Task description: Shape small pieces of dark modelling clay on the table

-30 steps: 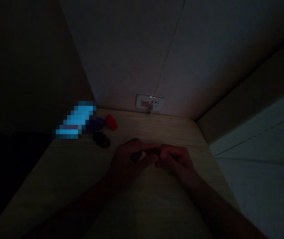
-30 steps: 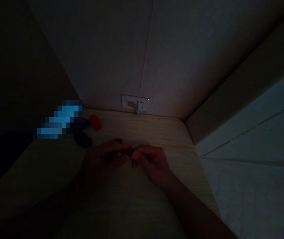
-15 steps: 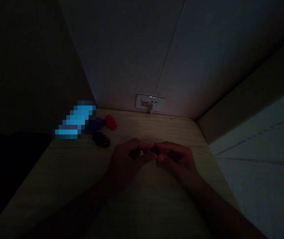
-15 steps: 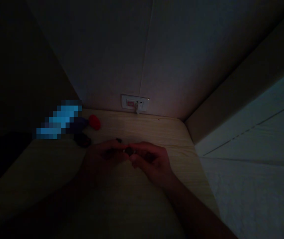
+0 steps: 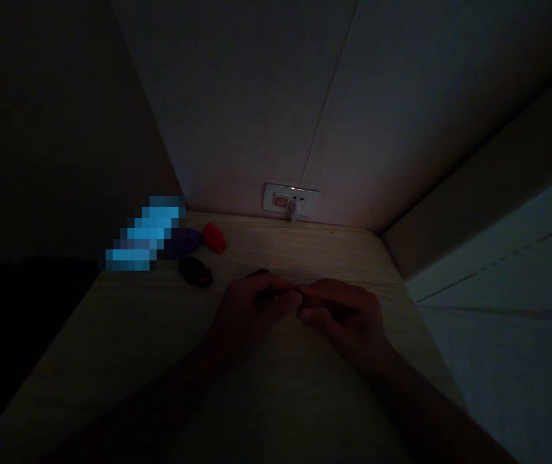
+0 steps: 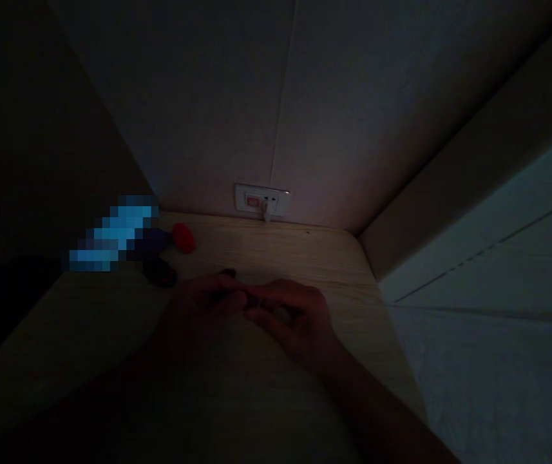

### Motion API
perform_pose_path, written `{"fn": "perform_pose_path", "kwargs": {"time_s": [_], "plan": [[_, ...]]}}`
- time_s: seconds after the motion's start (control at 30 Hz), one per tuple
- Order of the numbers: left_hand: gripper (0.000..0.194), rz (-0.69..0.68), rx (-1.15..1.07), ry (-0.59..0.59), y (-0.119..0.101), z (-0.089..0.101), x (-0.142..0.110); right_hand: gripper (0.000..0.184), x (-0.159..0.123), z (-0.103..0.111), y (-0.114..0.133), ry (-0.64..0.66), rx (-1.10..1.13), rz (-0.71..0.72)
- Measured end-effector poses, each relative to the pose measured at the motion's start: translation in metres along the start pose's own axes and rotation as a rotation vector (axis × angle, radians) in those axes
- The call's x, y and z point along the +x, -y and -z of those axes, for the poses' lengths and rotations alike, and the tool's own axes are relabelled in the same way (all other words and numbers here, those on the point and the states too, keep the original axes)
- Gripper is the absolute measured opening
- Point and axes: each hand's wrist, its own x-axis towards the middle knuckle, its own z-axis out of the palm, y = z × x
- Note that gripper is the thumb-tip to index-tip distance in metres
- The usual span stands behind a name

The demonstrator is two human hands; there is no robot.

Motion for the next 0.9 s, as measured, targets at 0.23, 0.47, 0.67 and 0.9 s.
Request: {"fn": "perform_pose_path", "kwargs": {"time_s": [0.23,0.47,0.67,0.9], "plan": [[0.027,-0.017,0.081,-0.031,0.0030,-0.0001,-0.0011,0.020,0.0013,-0.0008,0.0019,-0.119,-0.036,-0.022],[0.021,-0.034,0.148,0.005,-0.0030,0.0002,-0.0021,0.039,0.0016,-0.0022,0.0025,-0.102,-0.015,0.042],[0.026,0.019,0.077,-0.021,0.0028,-0.0012,-0.0025,0.029,0.0013,-0.0008,0.0015,-0.114,0.044,-0.050],[0.023,-0.002,0.069,-0.002,0.0044,-0.0006,-0.0012,0.048,-0.0008,-0.0007,-0.0046,-0.086,-0.001,0.035]]}}
